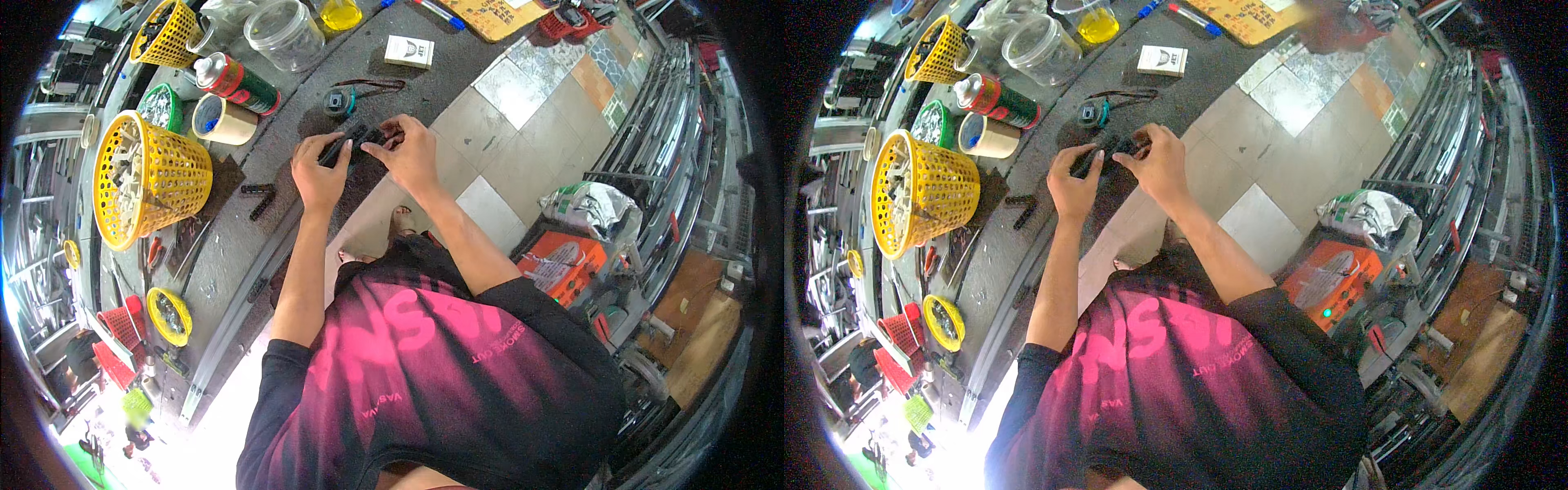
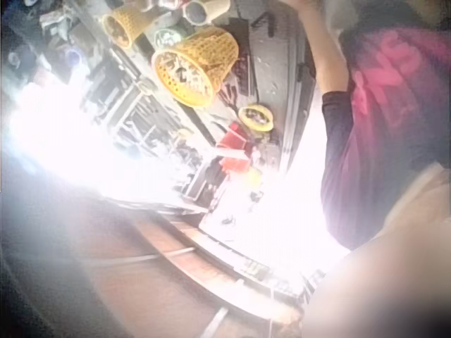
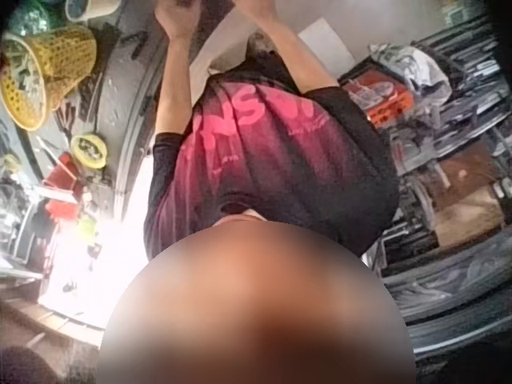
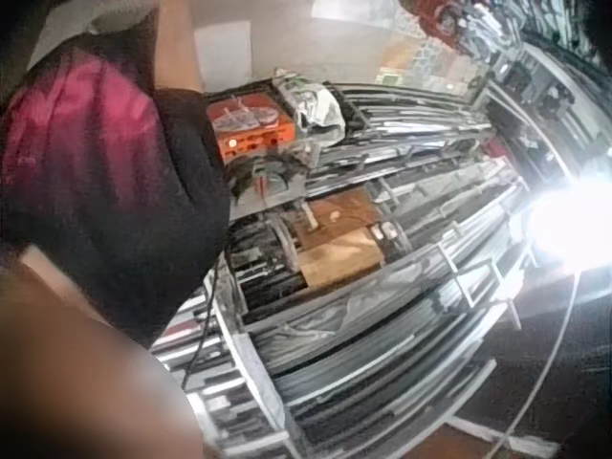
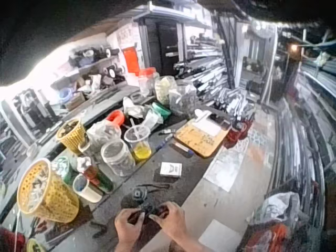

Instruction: The person assembles a metal frame by placing black plastic brackets onto a long metal bar and securing them with screws using a cordless drill. They repeatedly pick brackets and screws from nearby baskets, align the brackets, and drive screws into the bar.

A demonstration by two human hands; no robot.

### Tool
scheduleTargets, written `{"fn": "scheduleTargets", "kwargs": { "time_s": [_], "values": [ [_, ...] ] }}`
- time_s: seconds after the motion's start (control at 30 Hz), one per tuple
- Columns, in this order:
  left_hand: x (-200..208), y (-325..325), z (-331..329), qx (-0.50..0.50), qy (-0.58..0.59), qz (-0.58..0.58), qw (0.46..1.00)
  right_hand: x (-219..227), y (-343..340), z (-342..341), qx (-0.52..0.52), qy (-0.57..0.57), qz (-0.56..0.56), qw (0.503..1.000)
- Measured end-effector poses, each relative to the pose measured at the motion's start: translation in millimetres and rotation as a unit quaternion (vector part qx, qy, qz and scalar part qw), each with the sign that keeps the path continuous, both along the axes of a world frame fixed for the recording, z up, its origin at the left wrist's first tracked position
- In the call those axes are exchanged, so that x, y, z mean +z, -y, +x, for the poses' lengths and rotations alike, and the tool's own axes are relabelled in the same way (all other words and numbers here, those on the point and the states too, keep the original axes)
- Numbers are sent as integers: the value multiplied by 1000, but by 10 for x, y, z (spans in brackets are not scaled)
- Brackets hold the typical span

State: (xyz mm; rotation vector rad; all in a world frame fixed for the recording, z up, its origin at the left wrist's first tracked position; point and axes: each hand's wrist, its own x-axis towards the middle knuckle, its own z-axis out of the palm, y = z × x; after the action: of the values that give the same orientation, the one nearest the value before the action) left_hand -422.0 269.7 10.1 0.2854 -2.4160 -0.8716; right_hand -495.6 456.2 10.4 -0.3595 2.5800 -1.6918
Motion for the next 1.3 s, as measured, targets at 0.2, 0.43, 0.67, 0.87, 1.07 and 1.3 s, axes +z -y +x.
{"fn": "scheduleTargets", "kwargs": {
  "time_s": [0.2, 0.43, 0.67, 0.87, 1.07, 1.3],
  "values": [
    [-1, -11, 9, -20, -7, 13, 1000, -24, 2, -46, 10, -33, -17, 999],
    [-19, -16, -29, 1, 14, 9, 1000, -22, -26, -37, 31, -44, -2, 999],
    [-27, -21, -46, 4, 13, 24, 1000, -1, -31, -46, 35, -33, -6, 999],
    [106, 41, 133, 20, -28, 7, 999, -4, 17, 23, 23, -76, 25, 997],
    [150, -33, 690, 2, 60, -75, 995, 41, 100, 75, 52, -125, 90, 987],
    [74, -43, 891, 11, 51, -74, 996, 143, 159, 116, 74, -139, 114, 981]
  ]
}}
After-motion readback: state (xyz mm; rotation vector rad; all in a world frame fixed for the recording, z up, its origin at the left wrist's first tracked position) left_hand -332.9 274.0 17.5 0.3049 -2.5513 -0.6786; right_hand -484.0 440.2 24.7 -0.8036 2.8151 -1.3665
